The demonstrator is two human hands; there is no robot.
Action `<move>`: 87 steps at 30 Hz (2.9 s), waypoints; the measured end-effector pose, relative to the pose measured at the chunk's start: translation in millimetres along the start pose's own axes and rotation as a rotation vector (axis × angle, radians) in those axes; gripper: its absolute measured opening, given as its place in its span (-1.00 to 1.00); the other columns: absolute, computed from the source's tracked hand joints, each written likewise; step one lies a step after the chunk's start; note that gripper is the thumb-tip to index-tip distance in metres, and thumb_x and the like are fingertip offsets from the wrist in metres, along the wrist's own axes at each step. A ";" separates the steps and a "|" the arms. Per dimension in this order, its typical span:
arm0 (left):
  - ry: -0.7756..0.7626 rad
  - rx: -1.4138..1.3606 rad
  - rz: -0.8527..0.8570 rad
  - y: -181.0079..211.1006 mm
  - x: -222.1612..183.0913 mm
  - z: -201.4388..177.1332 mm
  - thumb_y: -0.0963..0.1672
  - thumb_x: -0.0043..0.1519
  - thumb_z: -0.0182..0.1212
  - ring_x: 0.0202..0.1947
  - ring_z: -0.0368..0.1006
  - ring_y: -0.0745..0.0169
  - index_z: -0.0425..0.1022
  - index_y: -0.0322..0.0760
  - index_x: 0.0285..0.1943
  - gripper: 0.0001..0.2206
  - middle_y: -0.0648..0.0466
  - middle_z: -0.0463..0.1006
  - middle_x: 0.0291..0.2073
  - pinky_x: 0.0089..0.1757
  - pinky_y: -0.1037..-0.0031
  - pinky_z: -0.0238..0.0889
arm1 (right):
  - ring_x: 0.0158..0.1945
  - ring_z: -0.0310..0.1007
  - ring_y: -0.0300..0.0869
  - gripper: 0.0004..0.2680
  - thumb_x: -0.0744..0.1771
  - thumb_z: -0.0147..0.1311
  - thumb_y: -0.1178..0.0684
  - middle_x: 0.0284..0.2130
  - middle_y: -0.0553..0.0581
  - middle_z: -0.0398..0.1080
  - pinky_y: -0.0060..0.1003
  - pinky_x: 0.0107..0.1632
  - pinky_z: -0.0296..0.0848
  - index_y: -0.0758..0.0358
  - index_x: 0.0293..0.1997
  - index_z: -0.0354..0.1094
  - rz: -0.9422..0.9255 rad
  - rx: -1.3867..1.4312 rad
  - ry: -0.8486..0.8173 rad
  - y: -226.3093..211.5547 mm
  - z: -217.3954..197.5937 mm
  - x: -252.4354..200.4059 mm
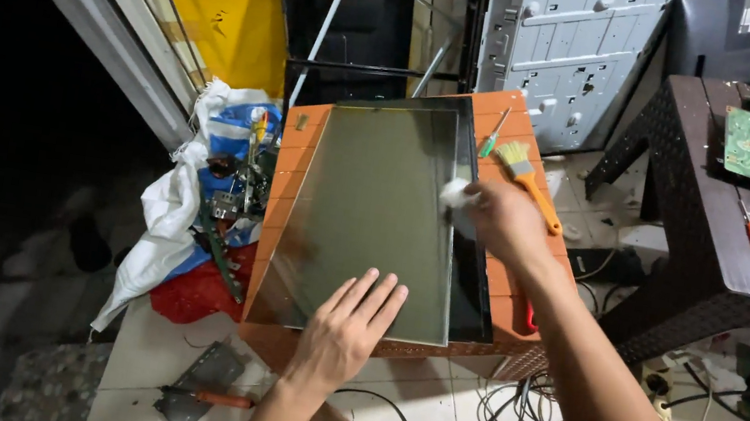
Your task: Cleaning an electronic screen panel and applying a new film layer.
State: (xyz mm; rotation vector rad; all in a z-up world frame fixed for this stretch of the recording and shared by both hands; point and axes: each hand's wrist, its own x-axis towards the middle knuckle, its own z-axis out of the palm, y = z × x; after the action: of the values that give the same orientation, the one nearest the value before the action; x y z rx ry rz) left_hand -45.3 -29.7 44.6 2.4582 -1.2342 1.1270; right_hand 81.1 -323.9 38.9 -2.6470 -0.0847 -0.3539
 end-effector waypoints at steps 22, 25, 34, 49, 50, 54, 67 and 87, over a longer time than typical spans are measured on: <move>1.039 -0.572 -1.288 -54.1 56.9 -96.3 -0.11 0.29 0.30 -0.15 0.53 0.18 0.59 -0.44 0.01 -0.75 -0.14 0.65 -0.20 -0.06 0.36 0.44 | 0.11 0.49 0.14 -0.86 0.30 0.18 0.05 -0.05 0.18 0.48 0.08 0.08 0.50 0.15 -0.12 0.38 -0.184 -0.036 -0.034 57.1 13.8 10.0; 1.093 -0.642 -1.362 -40.4 81.2 -91.2 -0.10 0.26 0.40 -0.16 0.52 0.39 0.63 -0.29 0.00 -0.78 -0.02 0.68 -0.18 -0.04 0.50 0.42 | 0.10 0.49 0.16 -0.86 0.30 0.17 0.05 -0.03 0.18 0.47 0.10 0.05 0.51 0.13 -0.12 0.36 -0.212 -0.030 -0.033 66.3 19.6 12.4; 1.087 -0.733 -1.538 -36.4 72.8 -57.2 -0.07 0.28 0.34 -0.12 0.45 0.36 0.64 -0.27 0.00 -0.78 0.04 0.66 -0.18 0.07 0.35 0.33 | 0.18 0.47 0.05 -0.83 0.30 0.19 -0.01 -0.02 0.11 0.49 0.03 0.07 0.52 0.03 -0.07 0.34 -0.175 -0.082 -0.010 78.3 34.9 14.0; 0.321 -0.394 -2.003 11.8 74.1 -78.0 0.17 0.34 -0.02 -0.05 0.59 0.08 0.61 -0.12 -0.17 -0.56 0.12 0.66 -0.35 0.02 0.32 0.32 | 0.08 0.51 0.15 -0.70 0.24 0.24 0.06 0.06 0.06 0.48 -0.04 -0.01 0.61 -0.04 0.08 0.42 -0.335 -0.248 -0.032 72.6 23.2 26.1; 0.318 -0.397 -2.003 5.8 58.6 -49.6 0.17 0.34 -0.02 -0.05 0.59 0.08 0.61 -0.12 -0.17 -0.56 0.12 0.66 -0.35 0.02 0.32 0.32 | 0.08 0.51 0.15 -0.70 0.24 0.24 0.06 0.06 0.06 0.48 -0.04 -0.01 0.61 -0.04 0.08 0.42 -0.332 -0.250 -0.033 74.4 21.0 25.5; 0.587 -0.840 -2.030 15.2 67.5 -34.0 0.12 0.34 0.01 0.22 0.14 -0.11 0.13 -0.22 0.23 -0.52 -0.09 0.16 0.11 0.22 0.17 0.02 | 0.02 0.52 0.25 -0.69 0.26 0.20 0.13 -0.08 0.25 0.52 0.10 0.01 0.55 0.01 0.13 0.46 -0.228 -0.026 0.044 70.5 6.0 21.2; -0.191 -1.810 -1.522 23.7 -31.6 -29.2 0.01 0.37 -0.08 -0.23 0.62 0.00 0.27 -0.48 0.35 -0.49 -0.26 0.59 -0.07 -0.49 0.45 0.55 | -0.20 0.52 -0.11 -0.54 0.22 0.19 0.26 -0.03 0.09 0.53 -0.23 -0.15 0.48 0.15 0.28 0.34 -0.234 0.277 -0.166 -47.4 -44.9 -32.6; -0.223 -0.177 -0.504 31.4 -63.6 19.2 0.12 0.43 -0.23 0.52 -0.08 -0.32 0.10 -0.61 0.49 -0.31 -0.34 0.05 0.52 0.40 0.03 -0.31 | 0.54 -0.07 0.08 -0.59 0.37 -0.14 0.07 0.48 0.23 0.00 0.14 0.48 -0.05 0.25 0.45 0.10 -0.938 -0.111 -0.343 -94.4 70.7 18.1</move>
State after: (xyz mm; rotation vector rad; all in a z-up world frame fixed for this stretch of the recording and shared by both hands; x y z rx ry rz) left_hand -81.8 -19.2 -18.4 2.5889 -0.6536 0.5981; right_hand 103.8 -207.6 24.5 -2.5696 -1.4609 -0.1811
